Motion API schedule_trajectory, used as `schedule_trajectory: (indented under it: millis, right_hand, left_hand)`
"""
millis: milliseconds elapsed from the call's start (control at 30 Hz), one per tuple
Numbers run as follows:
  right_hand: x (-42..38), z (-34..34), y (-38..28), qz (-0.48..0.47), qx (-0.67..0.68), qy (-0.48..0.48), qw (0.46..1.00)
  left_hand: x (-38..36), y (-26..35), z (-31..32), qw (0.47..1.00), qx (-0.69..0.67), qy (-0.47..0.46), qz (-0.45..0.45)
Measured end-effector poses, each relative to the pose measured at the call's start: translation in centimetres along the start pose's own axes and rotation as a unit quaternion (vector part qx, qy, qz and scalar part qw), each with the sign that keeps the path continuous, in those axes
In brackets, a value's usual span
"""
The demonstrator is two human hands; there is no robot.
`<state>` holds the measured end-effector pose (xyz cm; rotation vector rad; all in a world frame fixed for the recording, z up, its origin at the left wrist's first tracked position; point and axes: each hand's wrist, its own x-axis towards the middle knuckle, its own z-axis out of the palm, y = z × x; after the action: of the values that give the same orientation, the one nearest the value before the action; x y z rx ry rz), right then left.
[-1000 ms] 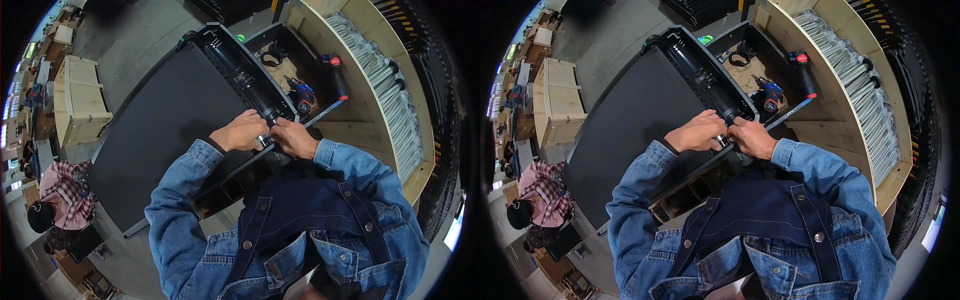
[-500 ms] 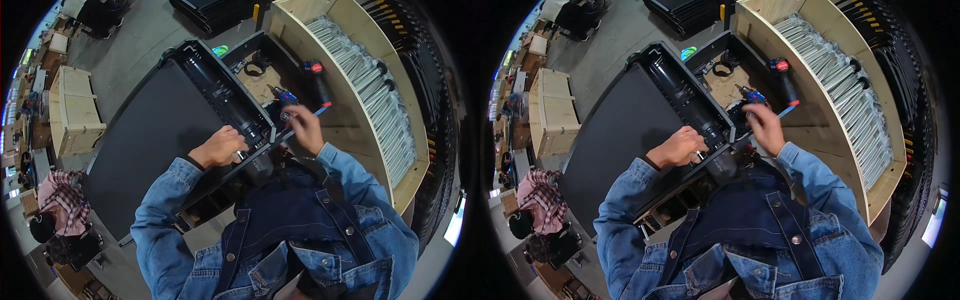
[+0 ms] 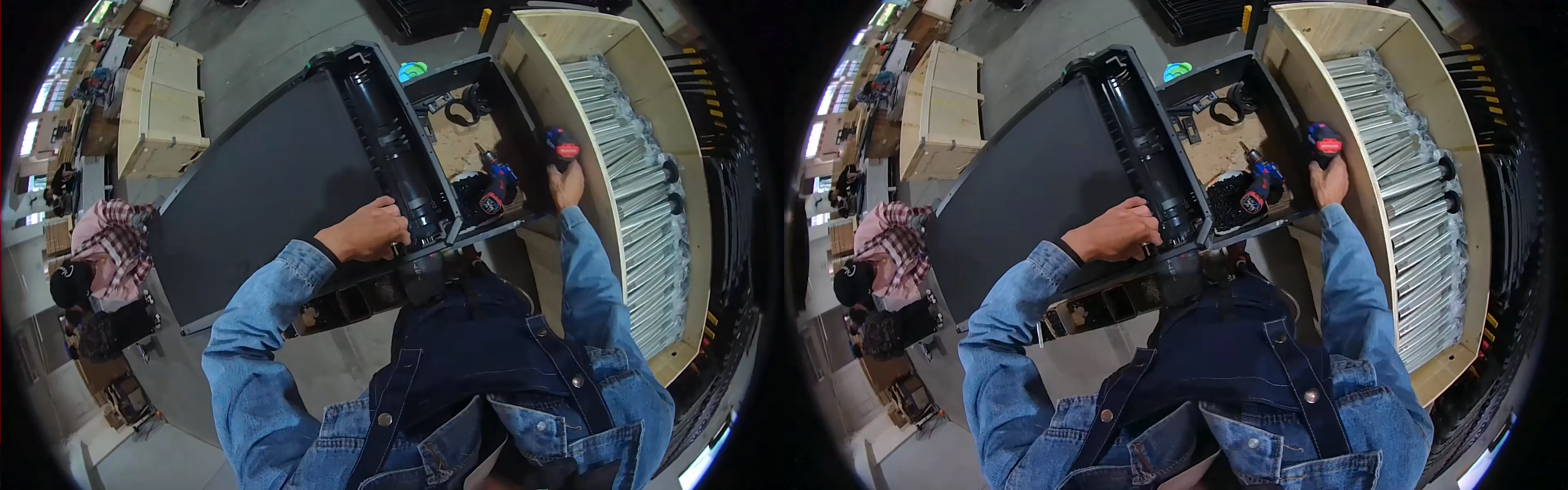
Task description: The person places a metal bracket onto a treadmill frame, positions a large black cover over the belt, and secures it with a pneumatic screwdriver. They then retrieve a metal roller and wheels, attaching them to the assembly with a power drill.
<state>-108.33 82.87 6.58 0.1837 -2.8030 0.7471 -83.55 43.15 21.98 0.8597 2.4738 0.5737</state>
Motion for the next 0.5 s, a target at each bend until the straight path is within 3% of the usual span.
schedule_trajectory:
  millis: [67, 133, 200, 267, 300, 367, 500]
  right_hand:
    - [-3.1, -4.6, -2.9, 0.03, 0.225, 0.025, 0.974]
    - [-5.9, -8.9, -3.5, 0.047, 0.361, -0.049, 0.93]
    - [-8.2, -12.8, -3.4, 0.135, 0.414, -0.184, 0.881]
    - [-9.7, -16.4, -6.7, 0.217, 0.519, -0.339, 0.754]
    - [-10.2, -16.5, -6.9, 0.232, 0.519, -0.397, 0.72]
    - [-11.5, -16.3, -7.9, 0.192, 0.506, -0.439, 0.717]
    - [-12.9, -15.5, -8.1, 0.201, 0.484, -0.488, 0.698]
  left_hand:
    - [0.0, 0.1, -0.2, 1.0, 0.0, -0.004, -0.005]
    - [0.0, 0.2, -0.4, 1.0, 0.012, -0.014, -0.002]
    - [0.0, 0.2, -0.5, 1.0, 0.011, -0.006, 0.003]
    - [0.1, 0.1, -0.5, 1.0, 0.008, -0.002, 0.015]
    - [0.2, 0.0, -0.4, 1.0, 0.017, -0.002, 0.019]
    - [0.0, 0.0, -0.2, 0.999, 0.025, -0.001, 0.022]
    - [-0.1, -0.2, -0.1, 0.999, 0.022, 0.016, 0.043]
